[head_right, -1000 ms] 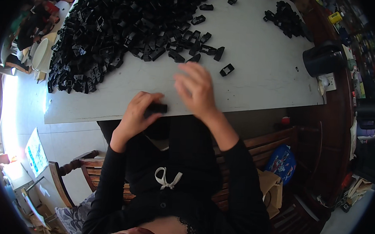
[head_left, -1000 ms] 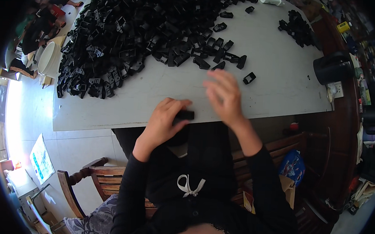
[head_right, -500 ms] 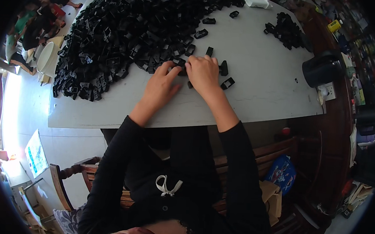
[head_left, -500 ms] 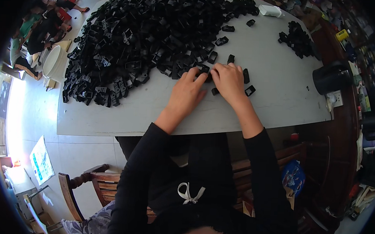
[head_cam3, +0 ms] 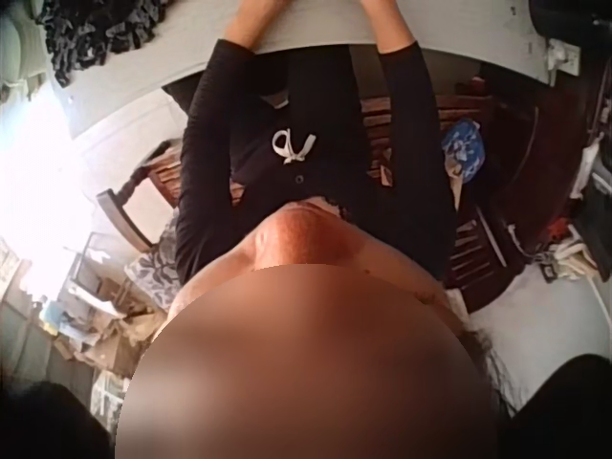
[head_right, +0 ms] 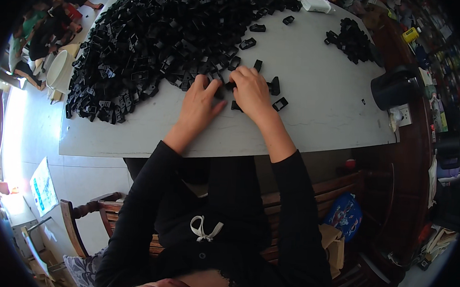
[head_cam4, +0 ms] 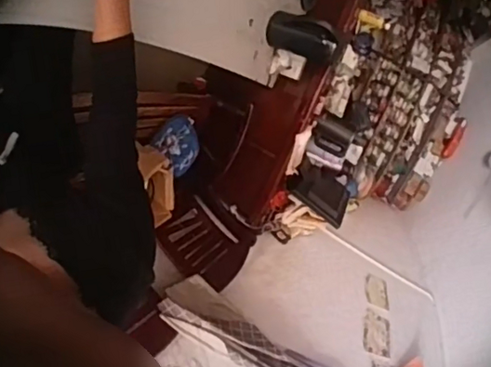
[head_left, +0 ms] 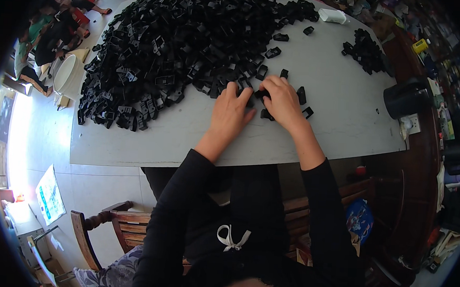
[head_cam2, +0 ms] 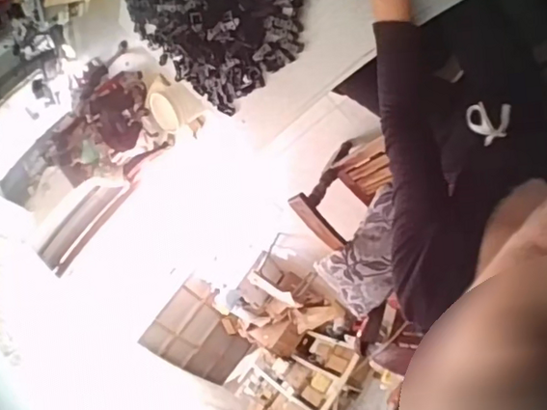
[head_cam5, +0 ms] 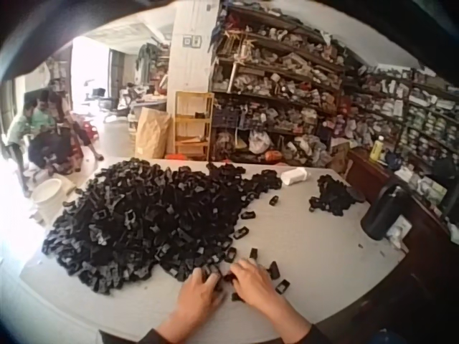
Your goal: Manually assemble black plastic buckle components at a workbench.
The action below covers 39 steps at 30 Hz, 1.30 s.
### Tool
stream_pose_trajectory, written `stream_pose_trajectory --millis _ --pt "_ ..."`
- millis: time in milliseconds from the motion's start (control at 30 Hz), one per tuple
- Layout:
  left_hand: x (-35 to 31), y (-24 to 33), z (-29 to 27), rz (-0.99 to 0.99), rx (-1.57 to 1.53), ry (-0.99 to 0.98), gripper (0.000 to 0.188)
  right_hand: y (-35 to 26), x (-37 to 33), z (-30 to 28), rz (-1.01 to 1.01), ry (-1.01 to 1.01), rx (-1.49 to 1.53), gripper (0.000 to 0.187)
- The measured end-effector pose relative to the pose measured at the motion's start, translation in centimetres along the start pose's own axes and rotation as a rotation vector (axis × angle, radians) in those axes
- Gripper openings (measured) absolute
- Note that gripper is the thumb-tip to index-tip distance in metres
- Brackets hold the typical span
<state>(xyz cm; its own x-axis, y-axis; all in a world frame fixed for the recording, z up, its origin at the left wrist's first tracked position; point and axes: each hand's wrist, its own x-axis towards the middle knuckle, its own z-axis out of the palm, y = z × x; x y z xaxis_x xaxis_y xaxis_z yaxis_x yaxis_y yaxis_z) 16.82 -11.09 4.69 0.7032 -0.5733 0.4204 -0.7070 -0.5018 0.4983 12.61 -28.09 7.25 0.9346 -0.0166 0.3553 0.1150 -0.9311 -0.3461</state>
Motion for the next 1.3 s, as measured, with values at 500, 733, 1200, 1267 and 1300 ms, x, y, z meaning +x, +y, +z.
stream_pose_trajectory --millis 500,733,1200,1267,1300 --pt "-8.6 -1.7 -6.0 -0.133 -0.379 -0.015 0.038 1.2 -0.8 0.9 0.12 -0.088 0.103 0.028" --pt "-8.7 -1.6 -6.5 -0.066 -0.326 -0.047 0.038 0.1 -1.0 0.7 0.305 -0.075 0.384 0.024" --pt "-9.1 -2.4 -5.8 -0.067 -0.395 -0.009 0.073 -10.1 -6.3 2.4 -0.045 0.04 0.548 0.036" --pt "-9.1 -2.3 -5.8 -0.076 -0.405 0.006 0.074 -10.4 -6.3 3.3 -0.062 0.075 0.487 0.034" --pt "-9.1 -2.4 -5.7 -0.079 -0.403 0.003 0.074 -10.5 -6.3 3.7 -0.078 0.108 0.426 0.032"
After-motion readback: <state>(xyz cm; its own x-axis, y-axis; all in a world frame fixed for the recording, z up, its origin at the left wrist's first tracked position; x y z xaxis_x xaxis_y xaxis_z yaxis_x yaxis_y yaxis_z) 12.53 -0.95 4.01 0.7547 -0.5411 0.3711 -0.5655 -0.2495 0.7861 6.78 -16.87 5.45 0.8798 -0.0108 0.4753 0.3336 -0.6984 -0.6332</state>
